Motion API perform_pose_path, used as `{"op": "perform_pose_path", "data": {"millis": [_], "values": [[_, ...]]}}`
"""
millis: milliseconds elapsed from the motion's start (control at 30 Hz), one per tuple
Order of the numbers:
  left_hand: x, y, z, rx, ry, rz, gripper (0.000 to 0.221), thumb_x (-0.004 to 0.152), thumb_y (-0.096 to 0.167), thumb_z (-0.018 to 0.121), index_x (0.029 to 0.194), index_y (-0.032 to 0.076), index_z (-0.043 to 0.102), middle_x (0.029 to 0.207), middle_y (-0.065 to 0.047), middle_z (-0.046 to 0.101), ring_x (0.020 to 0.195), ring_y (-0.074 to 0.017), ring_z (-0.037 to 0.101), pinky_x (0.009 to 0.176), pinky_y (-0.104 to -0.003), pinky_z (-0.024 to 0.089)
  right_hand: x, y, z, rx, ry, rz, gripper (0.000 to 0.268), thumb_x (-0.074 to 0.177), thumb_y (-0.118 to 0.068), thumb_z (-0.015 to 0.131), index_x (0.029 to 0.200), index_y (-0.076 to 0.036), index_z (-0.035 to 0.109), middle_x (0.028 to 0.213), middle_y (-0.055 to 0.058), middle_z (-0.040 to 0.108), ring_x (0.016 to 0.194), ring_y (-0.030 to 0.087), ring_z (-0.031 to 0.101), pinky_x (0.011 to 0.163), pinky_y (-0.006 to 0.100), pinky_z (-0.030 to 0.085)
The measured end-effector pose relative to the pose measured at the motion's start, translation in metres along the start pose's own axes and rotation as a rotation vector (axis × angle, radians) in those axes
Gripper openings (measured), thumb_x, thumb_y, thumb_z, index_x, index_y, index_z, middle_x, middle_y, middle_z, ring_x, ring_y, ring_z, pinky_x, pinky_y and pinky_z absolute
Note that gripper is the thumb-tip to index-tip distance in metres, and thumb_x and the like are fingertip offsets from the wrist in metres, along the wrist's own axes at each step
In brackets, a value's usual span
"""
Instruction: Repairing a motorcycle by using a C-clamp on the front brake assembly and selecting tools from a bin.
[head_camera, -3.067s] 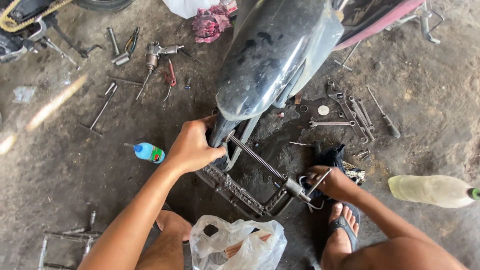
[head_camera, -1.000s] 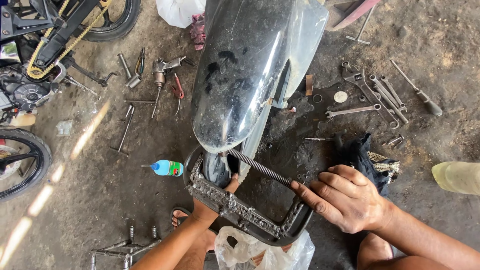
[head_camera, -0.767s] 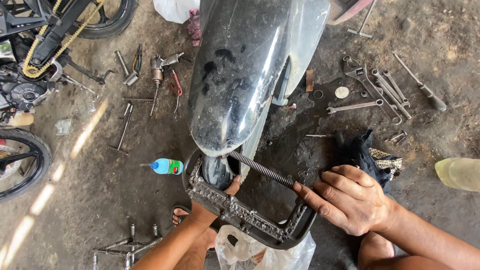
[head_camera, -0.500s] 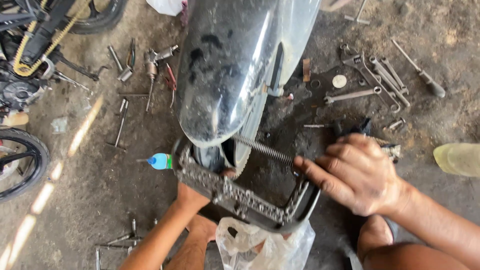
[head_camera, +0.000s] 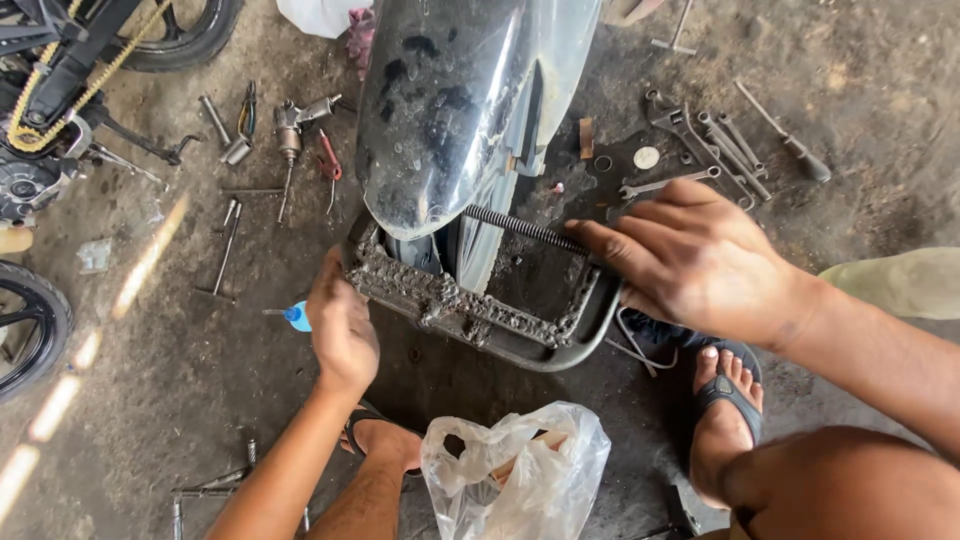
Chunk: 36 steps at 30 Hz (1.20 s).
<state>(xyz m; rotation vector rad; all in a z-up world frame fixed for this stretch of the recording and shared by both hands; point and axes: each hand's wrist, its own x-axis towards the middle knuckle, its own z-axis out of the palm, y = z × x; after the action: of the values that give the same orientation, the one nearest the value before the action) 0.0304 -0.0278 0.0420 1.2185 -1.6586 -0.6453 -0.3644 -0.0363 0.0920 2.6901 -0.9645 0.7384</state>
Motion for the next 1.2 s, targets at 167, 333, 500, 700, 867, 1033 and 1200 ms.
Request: {"op": "perform_pose_path", "data": {"millis": [167,333,500,700,867,1033,1200], "values": [[0.031,0.048,0.0,-0.236,-0.05,-0.582,0.054,0.094,0.04,0.058,0.115,-0.007,0.072,0.113,-0.01,0.073,0.104,-0.0158,0.061,0.101,-0.029,0.044,0.008,-0.012,0.004,-0.049,-0.141,-0.158,0.041,0.095,-0.021,0.07,0.13,0.0,0.066,0.076,0.002,0.073,0.058,0.009,0.066,0.06,0.025,0.058],[0.016,0.043,0.021,-0.091,0.098,-0.587,0.036,0.1,0.033,0.062,0.09,-0.001,0.069,0.091,-0.009,0.065,0.092,-0.0171,0.054,0.089,-0.036,0.043,0.013,-0.037,0.007,0.07,-0.55,-0.08,0.04,0.103,-0.019,0.052,0.136,0.004,0.053,0.06,0.003,0.071,0.046,0.018,0.065,0.066,0.034,0.059],[-0.001,0.026,0.035,0.104,0.189,-0.459,0.033,0.104,0.024,0.062,0.08,0.003,0.073,0.074,-0.014,0.066,0.081,-0.0155,0.054,0.073,-0.039,0.045,0.022,-0.049,0.036,0.204,-1.066,0.059,0.076,0.096,-0.051,0.07,0.144,0.002,0.044,0.078,0.004,0.069,0.056,0.017,0.065,0.06,0.032,0.058],[-0.009,0.015,0.037,-0.05,0.215,-0.428,0.042,0.108,0.023,0.059,0.069,0.008,0.059,0.066,-0.004,0.048,0.07,-0.0164,0.04,0.065,-0.034,0.034,0.064,-0.047,0.057,0.694,-1.201,0.413,0.045,0.106,-0.04,0.057,0.13,-0.003,0.061,0.077,0.006,0.067,0.061,0.019,0.063,0.057,0.029,0.053],[-0.009,0.026,0.039,-0.108,0.263,-0.455,0.037,0.106,0.023,0.06,0.071,0.012,0.06,0.072,0.001,0.046,0.074,-0.0145,0.042,0.068,-0.03,0.035,0.072,-0.044,0.074,1.499,-0.985,0.9,0.036,0.095,-0.018,0.067,0.126,0.001,0.07,0.088,0.022,0.076,0.084,0.033,0.079,0.078,0.044,0.062],[-0.02,0.008,0.044,-0.086,0.261,-0.461,0.037,0.107,0.023,0.059,0.072,0.01,0.061,0.071,-0.002,0.048,0.074,-0.0162,0.044,0.069,-0.032,0.037,0.047,-0.014,0.112,1.391,-1.127,0.594,0.041,0.098,-0.028,0.065,0.127,0.001,0.066,0.097,0.027,0.077,0.091,0.037,0.078,0.084,0.045,0.059],[-0.021,0.0,0.044,-0.067,0.271,-0.426,0.039,0.106,0.025,0.061,0.07,0.011,0.06,0.069,-0.001,0.046,0.072,-0.0152,0.044,0.068,-0.031,0.037,-0.004,-0.016,0.093,1.644,-1.432,0.897,0.077,0.095,-0.051,0.06,0.139,0.012,0.053,0.11,0.035,0.073,0.107,0.04,0.073,0.105,0.049,0.052]]}}
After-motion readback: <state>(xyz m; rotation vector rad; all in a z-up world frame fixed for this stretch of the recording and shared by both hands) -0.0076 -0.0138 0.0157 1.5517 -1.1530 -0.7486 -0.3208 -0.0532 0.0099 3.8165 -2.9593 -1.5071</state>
